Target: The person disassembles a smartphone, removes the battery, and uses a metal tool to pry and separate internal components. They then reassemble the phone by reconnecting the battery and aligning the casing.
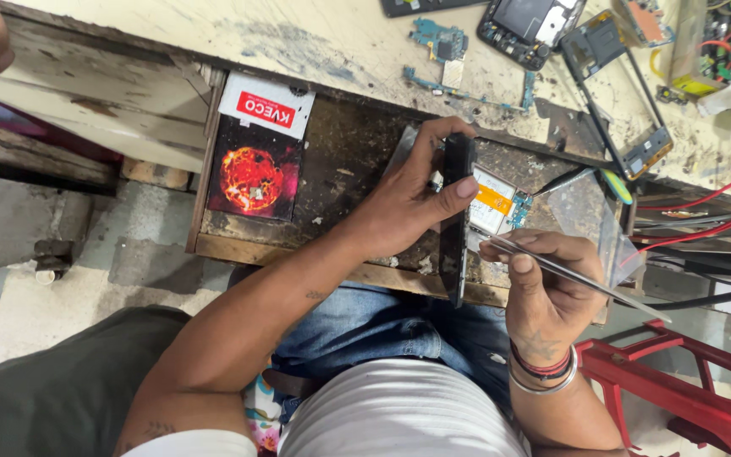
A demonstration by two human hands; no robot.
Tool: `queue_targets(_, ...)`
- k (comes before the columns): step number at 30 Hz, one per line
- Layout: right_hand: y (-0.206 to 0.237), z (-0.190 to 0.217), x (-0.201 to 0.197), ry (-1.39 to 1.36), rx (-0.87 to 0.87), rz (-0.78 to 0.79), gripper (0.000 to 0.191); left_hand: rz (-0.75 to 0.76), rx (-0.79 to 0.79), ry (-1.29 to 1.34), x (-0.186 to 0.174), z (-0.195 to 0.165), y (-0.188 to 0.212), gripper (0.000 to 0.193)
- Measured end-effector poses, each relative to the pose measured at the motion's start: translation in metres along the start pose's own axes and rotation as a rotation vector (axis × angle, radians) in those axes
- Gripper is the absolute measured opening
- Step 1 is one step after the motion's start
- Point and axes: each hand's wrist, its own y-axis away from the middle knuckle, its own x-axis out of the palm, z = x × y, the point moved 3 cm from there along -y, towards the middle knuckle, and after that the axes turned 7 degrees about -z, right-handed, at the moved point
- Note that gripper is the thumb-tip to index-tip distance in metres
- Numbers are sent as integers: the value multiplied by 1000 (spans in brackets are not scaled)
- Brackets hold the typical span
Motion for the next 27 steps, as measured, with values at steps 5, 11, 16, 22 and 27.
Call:
queue_targets(5, -7, -10, -11, -90, 77, 9, 25, 35, -90, 187, 4, 1, -2, 64)
queue_targets(11, -20, -15, -13, -185, 152, 43, 26, 58, -110, 232, 7, 1, -2, 67)
queue_targets(16, -30, -11, -4, -140, 131, 65, 24, 62, -122, 199, 4, 3, -2, 70)
queue_targets(22, -29, -10, 0, -124, 110, 67, 21, 46, -145, 201, 1, 5, 0, 63)
queue_targets(27, -32, -15, -7, -102, 193, 44, 22, 64, -247, 351, 6, 7, -6, 57)
